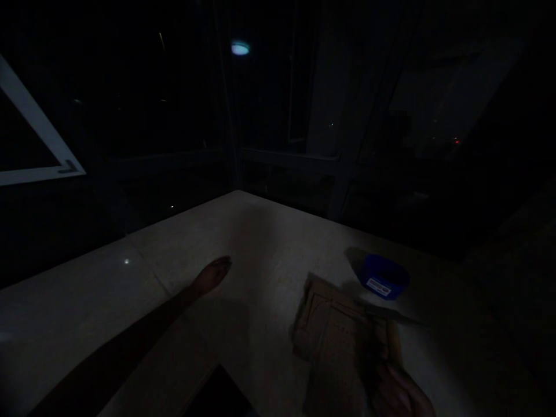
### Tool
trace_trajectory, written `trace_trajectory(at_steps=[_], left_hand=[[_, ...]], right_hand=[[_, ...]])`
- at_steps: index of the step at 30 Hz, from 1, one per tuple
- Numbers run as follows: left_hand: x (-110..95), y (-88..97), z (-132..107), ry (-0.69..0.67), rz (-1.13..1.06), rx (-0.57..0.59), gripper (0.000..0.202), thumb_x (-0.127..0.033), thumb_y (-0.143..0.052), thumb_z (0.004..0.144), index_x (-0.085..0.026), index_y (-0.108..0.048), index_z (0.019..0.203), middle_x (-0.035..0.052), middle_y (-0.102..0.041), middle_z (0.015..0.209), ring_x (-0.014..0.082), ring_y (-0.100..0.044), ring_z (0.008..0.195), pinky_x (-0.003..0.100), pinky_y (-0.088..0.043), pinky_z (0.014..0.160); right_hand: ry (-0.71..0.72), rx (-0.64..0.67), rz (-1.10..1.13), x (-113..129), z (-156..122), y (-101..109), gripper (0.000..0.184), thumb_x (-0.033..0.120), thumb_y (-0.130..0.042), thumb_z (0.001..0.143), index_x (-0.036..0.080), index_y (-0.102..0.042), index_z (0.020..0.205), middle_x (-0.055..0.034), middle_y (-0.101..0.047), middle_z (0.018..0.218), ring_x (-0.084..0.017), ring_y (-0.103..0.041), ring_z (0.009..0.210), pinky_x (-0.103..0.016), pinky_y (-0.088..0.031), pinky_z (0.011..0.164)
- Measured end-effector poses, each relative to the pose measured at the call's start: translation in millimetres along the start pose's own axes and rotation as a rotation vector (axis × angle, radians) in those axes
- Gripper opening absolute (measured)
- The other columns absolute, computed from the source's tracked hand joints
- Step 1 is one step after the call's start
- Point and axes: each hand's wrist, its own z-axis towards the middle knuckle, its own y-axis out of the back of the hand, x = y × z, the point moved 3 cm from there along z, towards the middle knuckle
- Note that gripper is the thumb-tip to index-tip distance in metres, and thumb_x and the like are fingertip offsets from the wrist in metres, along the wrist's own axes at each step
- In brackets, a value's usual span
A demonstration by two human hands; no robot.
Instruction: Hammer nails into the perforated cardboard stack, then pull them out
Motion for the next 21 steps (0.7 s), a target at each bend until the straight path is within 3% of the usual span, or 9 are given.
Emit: trace_trajectory(at_steps=[4, 9, 12, 16, 21], left_hand=[[-22, 2.5, -16, 0.013, -0.026, -0.007, 0.047, -0.041, -0.037, 0.099, -0.019, -0.074, 0.116, 0.0114, -0.067, 0.135, 0.0261, -0.059, 0.13, 0.046, -0.047, 0.113], [-47, 7.9, -31, 0.127, -0.036, 0.055, 0.044, -0.036, -0.037, 0.098, -0.019, -0.073, 0.118, 0.0079, -0.065, 0.138, 0.0229, -0.054, 0.135, 0.042, -0.042, 0.118], [-57, 11.2, -37, 0.181, -0.026, 0.071, 0.043, -0.034, -0.038, 0.097, -0.019, -0.071, 0.121, 0.0074, -0.064, 0.139, 0.0226, -0.052, 0.137, 0.042, -0.039, 0.12], [-63, 17.4, -43, 0.191, 0.015, -0.012, 0.046, -0.034, -0.038, 0.097, -0.016, -0.064, 0.13, 0.0114, -0.06, 0.143, 0.0252, -0.049, 0.139, 0.043, -0.037, 0.121], [-64, 26.0, -51, 0.34, 0.122, -0.099, 0.056, -0.047, -0.046, 0.093, -0.015, -0.054, 0.139, 0.0151, -0.055, 0.146, 0.0289, -0.046, 0.14, 0.043, -0.038, 0.118]], right_hand=[[-0.058, 0.086, 0.051, 5, -2, -25, 0.029, 0.034, -0.082, 0.073, 0.026, -0.063, 0.094, 0.0084, -0.043, 0.05, -0.005, -0.027, 0.034, -0.016, -0.035, 0.03], [-0.115, 0.088, 0.193, 1, -4, -34, 0.026, 0.028, -0.081, 0.076, 0.024, -0.063, 0.094, 0.0128, -0.03, 0.049, -0.002, -0.005, 0.038, -0.01, -0.026, 0.029], [-0.157, 0.134, 0.225, 2, -4, -39, 0.023, 0.028, -0.08, 0.076, 0.023, -0.061, 0.088, 0.0126, -0.03, 0.05, -0.003, -0.004, 0.039, -0.011, -0.028, 0.03], [-0.154, 0.212, 0.242, 8, -5, -48, 0.024, 0.024, -0.08, 0.077, 0.023, -0.063, 0.093, 0.0141, -0.028, 0.051, -0.003, -0.002, 0.04, -0.01, -0.025, 0.03], [-0.137, 0.275, 0.26, 11, -6, -55, 0.022, 0.022, -0.077, 0.079, 0.023, -0.064, 0.097, 0.0142, -0.03, 0.052, -0.003, -0.004, 0.039, -0.01, -0.027, 0.031]])
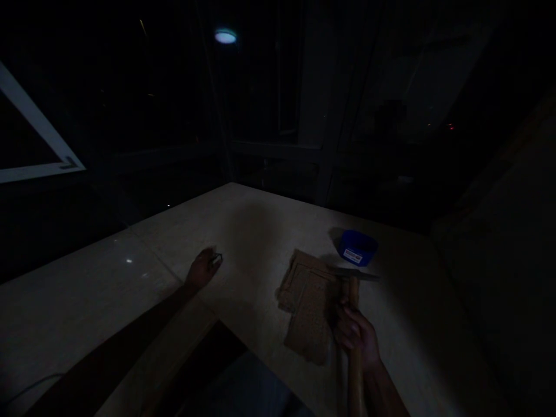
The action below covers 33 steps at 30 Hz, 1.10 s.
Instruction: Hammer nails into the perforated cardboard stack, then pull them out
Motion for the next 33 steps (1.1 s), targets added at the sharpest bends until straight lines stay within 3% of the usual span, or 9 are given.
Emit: trace_trajectory(at_steps=[3, 7, 17, 21, 25, 29, 33], left_hand=[[3, 4.9, -6, 0.094, 0.067, -0.015, 0.059, -0.057, -0.048, 0.092, -0.015, -0.059, 0.132, 0.0159, -0.061, 0.137, 0.03, -0.053, 0.131, 0.041, -0.041, 0.113], [10, 10.4, -14, 0.122, 0.161, 0.004, 0.056, -0.06, -0.045, 0.093, -0.017, -0.067, 0.12, 0.0157, -0.067, 0.125, 0.0303, -0.06, 0.119, 0.04, -0.046, 0.104], [21, 26.2, -16, 0.162, -0.017, 0.103, 0.032, -0.04, -0.051, 0.09, -0.023, -0.077, 0.096, 0.0068, -0.075, 0.11, 0.0247, -0.066, 0.109, 0.033, -0.05, 0.098], [22, 33.6, -16, 0.181, -0.014, 0.098, 0.03, -0.033, -0.048, 0.088, -0.021, -0.076, 0.09, 0.0084, -0.075, 0.107, 0.0265, -0.068, 0.104, 0.037, -0.052, 0.096], [22, 42.9, -19, 0.281, -0.043, 0.003, 0.034, -0.039, -0.046, 0.089, -0.017, -0.072, 0.094, 0.0123, -0.074, 0.1, 0.0315, -0.069, 0.094, 0.045, -0.056, 0.084], [-6, 51.5, -12, 0.237, -0.186, -0.134, 0.038, -0.046, -0.044, 0.091, -0.018, -0.068, 0.099, 0.0104, -0.074, 0.095, 0.0302, -0.07, 0.088, 0.045, -0.057, 0.078], [-78, 57.6, 5, 0.044, -0.357, -0.164, 0.036, -0.049, -0.05, 0.087, -0.02, -0.07, 0.093, 0.0072, -0.074, 0.097, 0.0254, -0.069, 0.094, 0.041, -0.056, 0.09]], right_hand=[[0.0, 0.016, 0.006, 1, 0, -1, 0.021, 0.022, -0.076, 0.081, 0.024, -0.063, 0.097, 0.0143, -0.029, 0.052, -0.003, -0.007, 0.037, -0.01, -0.028, 0.032], [0.013, 0.017, 0.0, 1, -1, -2, 0.021, 0.022, -0.076, 0.081, 0.023, -0.064, 0.097, 0.0143, -0.03, 0.052, -0.002, -0.011, 0.035, -0.01, -0.028, 0.032], [0.006, 0.032, 0.001, 1, 1, 2, 0.019, 0.021, -0.074, 0.081, 0.023, -0.064, 0.097, 0.0137, -0.034, 0.051, -0.003, -0.011, 0.035, -0.012, -0.031, 0.032], [-0.001, 0.054, 0.033, 1, 1, 0, 0.018, 0.02, -0.073, 0.082, 0.022, -0.064, 0.097, 0.0138, -0.035, 0.05, -0.003, -0.014, 0.034, -0.012, -0.03, 0.032], [0.009, 0.091, 0.047, 2, 3, -4, 0.018, 0.02, -0.073, 0.082, 0.022, -0.063, 0.097, 0.0147, -0.035, 0.05, -0.003, -0.012, 0.034, -0.012, -0.028, 0.032], [0.038, 0.115, 0.05, 2, 5, -8, 0.018, 0.02, -0.071, 0.082, 0.023, -0.062, 0.097, 0.0151, -0.033, 0.05, -0.003, -0.012, 0.033, -0.012, -0.025, 0.032], [0.084, 0.106, 0.053, 1, 6, -14, 0.02, 0.018, -0.072, 0.08, 0.023, -0.06, 0.096, 0.0152, -0.032, 0.048, -0.004, -0.016, 0.034, -0.014, -0.029, 0.035]])
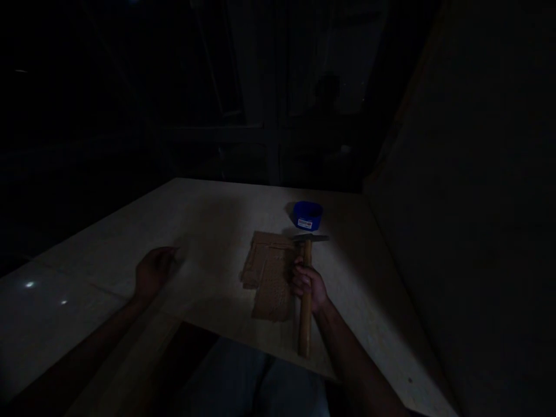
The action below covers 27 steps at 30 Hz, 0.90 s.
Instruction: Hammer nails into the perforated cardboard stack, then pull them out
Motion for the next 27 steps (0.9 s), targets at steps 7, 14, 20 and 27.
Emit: trace_trajectory(at_steps=[7, 14, 20, 27], left_hand=[[-135, -69.5, -4, -0.204, -0.317, 0.257, 0.029, -0.046, -0.062, 0.084, -0.022, -0.075, 0.09, 0.0045, -0.075, 0.097, 0.0203, -0.069, 0.09, 0.031, -0.057, 0.081], [-189, -163.7, -36, -0.248, -0.553, 0.617, 0.02, -0.026, -0.066, 0.081, -0.02, -0.074, 0.099, 0.0059, -0.078, 0.098, 0.0197, -0.072, 0.09, 0.033, -0.058, 0.085], [-195, -217.8, -48, -0.232, -0.658, 0.783, 0.018, -0.014, -0.063, 0.08, -0.018, -0.073, 0.095, 0.008, -0.078, 0.098, 0.0196, -0.073, 0.091, 0.033, -0.06, 0.084], [-199, -238.1, -50, -0.253, -0.769, 0.817, 0.017, -0.015, -0.063, 0.08, -0.016, -0.074, 0.093, 0.0074, -0.079, 0.1, 0.0191, -0.074, 0.093, 0.032, -0.06, 0.086]], right_hand=[[0.114, -0.12, 0.004, 4, 0, -5, 0.022, 0.018, -0.076, 0.079, 0.023, -0.061, 0.095, 0.0159, -0.035, 0.048, -0.003, -0.024, 0.035, -0.02, -0.052, 0.06], [0.17, -0.227, -0.165, 4, 2, -6, 0.024, 0.023, -0.08, 0.078, 0.023, -0.062, 0.094, 0.014, -0.046, 0.048, -0.006, -0.039, 0.037, -0.036, -0.059, 0.08], [0.202, -0.24, -0.229, 0, 5, -9, 0.025, 0.02, -0.078, 0.075, 0.021, -0.064, 0.096, 0.0041, -0.067, 0.066, -0.015, -0.064, 0.062, -0.041, -0.054, 0.088], [0.143, -0.328, -0.289, -3, 6, -10, 0.029, 0.019, -0.079, 0.067, 0.02, -0.064, 0.092, 0.002, -0.069, 0.072, -0.017, -0.067, 0.069, -0.031, -0.051, 0.078]])
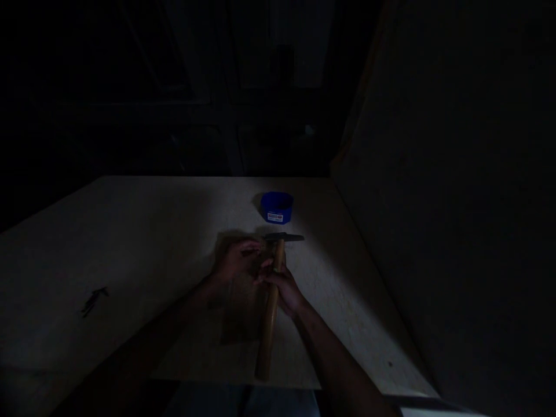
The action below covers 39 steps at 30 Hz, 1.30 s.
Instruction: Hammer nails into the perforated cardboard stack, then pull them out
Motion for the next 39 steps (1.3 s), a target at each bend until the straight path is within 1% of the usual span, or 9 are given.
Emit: trace_trajectory(at_steps=[8, 11, 14, 17, 19, 24, 27, 32, 39], left_hand=[[8, -4.2, -12, 0.003, 0.028, -0.057, 0.017, -0.023, -0.066, 0.086, -0.02, -0.078, 0.098, 0.0055, -0.079, 0.099, 0.0209, -0.075, 0.092, 0.033, -0.061, 0.084], [6, -4.6, -16, -0.08, 0.06, -0.053, 0.016, -0.02, -0.064, 0.087, -0.022, -0.078, 0.096, 0.0052, -0.079, 0.1, 0.0191, -0.074, 0.093, 0.031, -0.061, 0.084], [1, -5.8, -18, -0.192, 0.065, -0.013, 0.017, -0.016, -0.062, 0.088, -0.021, -0.078, 0.092, 0.0067, -0.078, 0.105, 0.0184, -0.073, 0.098, 0.031, -0.06, 0.087], [1, -6.7, -19, -0.229, 0.056, -0.005, 0.019, -0.014, -0.061, 0.089, -0.021, -0.078, 0.092, 0.0065, -0.078, 0.103, 0.0177, -0.073, 0.097, 0.031, -0.059, 0.087], [3, -7.2, -20, -0.204, 0.049, -0.015, 0.019, -0.014, -0.06, 0.089, -0.021, -0.078, 0.093, 0.0058, -0.078, 0.1, 0.0176, -0.073, 0.096, 0.03, -0.06, 0.086], [12, -10.5, -24, -0.027, 0.064, -0.01, 0.02, -0.019, -0.06, 0.091, -0.024, -0.078, 0.099, 0.0031, -0.08, 0.098, 0.0173, -0.075, 0.087, 0.028, -0.061, 0.079], [12, -12.2, -25, 0.036, 0.055, -0.001, 0.021, -0.021, -0.059, 0.092, -0.024, -0.078, 0.099, 0.0022, -0.08, 0.097, 0.0172, -0.076, 0.086, 0.027, -0.061, 0.078], [7, -12.1, -23, 0.054, 0.029, -0.008, 0.02, -0.024, -0.058, 0.093, -0.024, -0.078, 0.097, 0.0013, -0.08, 0.095, 0.0165, -0.075, 0.085, 0.026, -0.06, 0.078], [11, -12.9, -25, 0.015, 0.076, 0.044, 0.021, -0.027, -0.058, 0.094, -0.024, -0.078, 0.101, 0.0028, -0.08, 0.098, 0.0173, -0.075, 0.089, 0.027, -0.059, 0.081]], right_hand=[[-0.005, -0.024, -0.075, 2, -2, -2, 0.028, 0.019, -0.077, 0.066, 0.02, -0.064, 0.091, 0.0014, -0.07, 0.072, -0.018, -0.067, 0.07, -0.031, -0.049, 0.075], [-0.015, -0.03, -0.067, 2, -2, -1, 0.029, 0.018, -0.076, 0.066, 0.02, -0.064, 0.092, 0.0014, -0.071, 0.073, -0.018, -0.067, 0.069, -0.03, -0.048, 0.074], [-0.013, -0.024, -0.077, 1, -3, -1, 0.026, 0.017, -0.074, 0.069, 0.02, -0.063, 0.093, 0.0007, -0.071, 0.074, -0.018, -0.067, 0.072, -0.03, -0.047, 0.076], [-0.001, -0.012, -0.092, 2, -3, -1, 0.025, 0.018, -0.072, 0.071, 0.02, -0.063, 0.094, 0.0002, -0.07, 0.074, -0.019, -0.067, 0.073, -0.032, -0.047, 0.08], [0.002, -0.017, -0.111, 2, -3, 0, 0.024, 0.019, -0.072, 0.072, 0.02, -0.063, 0.094, -0.0001, -0.07, 0.074, -0.019, -0.067, 0.073, -0.033, -0.047, 0.081], [-0.039, -0.035, -0.141, 4, -2, 3, 0.027, 0.019, -0.072, 0.07, 0.02, -0.064, 0.096, -0.0006, -0.071, 0.073, -0.019, -0.067, 0.073, -0.031, -0.048, 0.079], [-0.074, -0.046, -0.144, 4, -1, 4, 0.029, 0.019, -0.072, 0.069, 0.02, -0.064, 0.097, -0.0017, -0.072, 0.073, -0.019, -0.067, 0.072, -0.029, -0.048, 0.075], [-0.055, -0.035, -0.127, 5, -1, 3, 0.029, 0.019, -0.07, 0.068, 0.02, -0.064, 0.096, -0.0015, -0.072, 0.072, -0.02, -0.069, 0.078, -0.03, -0.048, 0.078], [-0.063, -0.037, -0.168, 10, -2, -1, 0.029, 0.019, -0.072, 0.067, 0.02, -0.064, 0.095, 0.0, -0.072, 0.071, -0.018, -0.068, 0.07, -0.028, -0.048, 0.072]])
